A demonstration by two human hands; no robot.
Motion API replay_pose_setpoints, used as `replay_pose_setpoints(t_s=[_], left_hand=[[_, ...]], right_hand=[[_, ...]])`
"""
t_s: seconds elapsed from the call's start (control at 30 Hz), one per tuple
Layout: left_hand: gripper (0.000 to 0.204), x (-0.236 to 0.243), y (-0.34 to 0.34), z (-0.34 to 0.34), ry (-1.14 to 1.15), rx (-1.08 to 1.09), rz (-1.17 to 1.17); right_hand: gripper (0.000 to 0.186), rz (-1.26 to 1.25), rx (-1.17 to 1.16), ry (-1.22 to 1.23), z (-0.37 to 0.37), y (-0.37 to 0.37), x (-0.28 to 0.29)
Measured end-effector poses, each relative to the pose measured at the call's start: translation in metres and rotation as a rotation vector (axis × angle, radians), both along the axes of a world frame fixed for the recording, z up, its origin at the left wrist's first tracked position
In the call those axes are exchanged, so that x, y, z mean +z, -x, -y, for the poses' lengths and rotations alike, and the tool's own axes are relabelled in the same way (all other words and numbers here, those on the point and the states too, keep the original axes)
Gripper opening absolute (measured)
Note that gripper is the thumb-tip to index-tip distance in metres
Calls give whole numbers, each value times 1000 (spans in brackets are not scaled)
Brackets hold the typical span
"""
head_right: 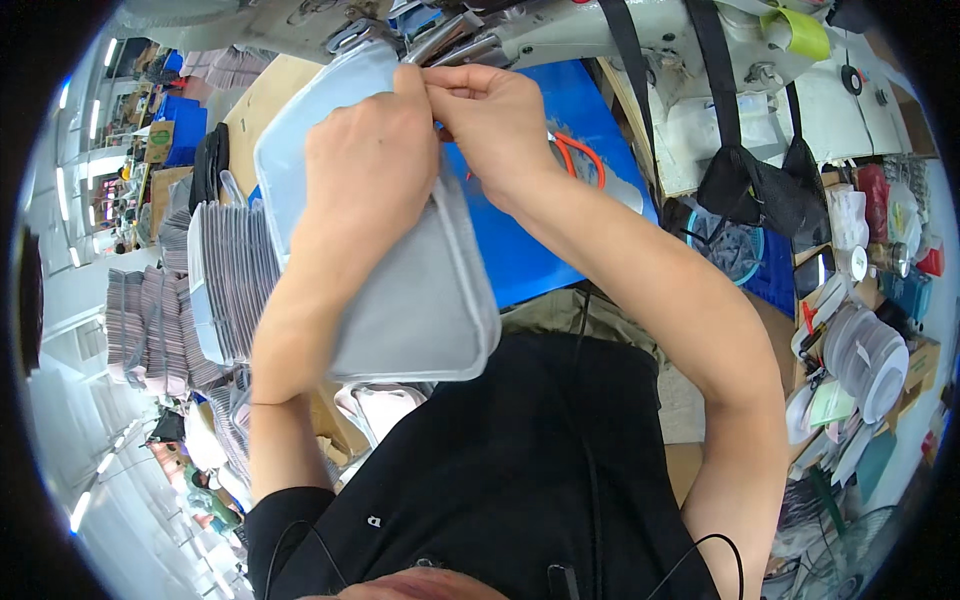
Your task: Stitching together fabric and mesh components to create pouches using an industrial sewing machine and trimming excess material with scissors.
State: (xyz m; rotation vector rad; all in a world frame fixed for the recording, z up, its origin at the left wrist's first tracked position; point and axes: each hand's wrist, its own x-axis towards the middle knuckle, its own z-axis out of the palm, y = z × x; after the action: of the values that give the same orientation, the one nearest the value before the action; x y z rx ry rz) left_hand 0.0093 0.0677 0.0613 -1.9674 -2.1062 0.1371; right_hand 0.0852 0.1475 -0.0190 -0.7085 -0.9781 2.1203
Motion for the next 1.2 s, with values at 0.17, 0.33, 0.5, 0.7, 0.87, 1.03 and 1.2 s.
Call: replay_pose_setpoints(t_s=[0.17, 0.33, 0.5, 0.7, 0.87, 1.03, 1.2], left_hand=[[26, -19, -6, -3, -210, 210, 263], [28, -47, 2, 10, -395, 175, 610], [39, -93, 35, 42, -593, 104, 1182], [61, -143, 72, 100, -801, 867, 1359], [58, -145, 65, 140, -827, 719, 1898], [55, -126, 73, 139, -881, 703, 1611], [58, -113, 99, 127, -933, 677, 1597]], right_hand=[[19, -28, -3, -96, 2, -17, -9], [27, 311, 1, -738, 20, -53, -13], [33, 426, 17, -987, 23, -64, -20], [34, 101, 192, -542, 29, -56, -29], [37, -135, 305, -226, 31, -59, -23], [37, -198, 287, -36, 28, -47, -15], [37, -152, 284, -101, 11, -22, -13]])
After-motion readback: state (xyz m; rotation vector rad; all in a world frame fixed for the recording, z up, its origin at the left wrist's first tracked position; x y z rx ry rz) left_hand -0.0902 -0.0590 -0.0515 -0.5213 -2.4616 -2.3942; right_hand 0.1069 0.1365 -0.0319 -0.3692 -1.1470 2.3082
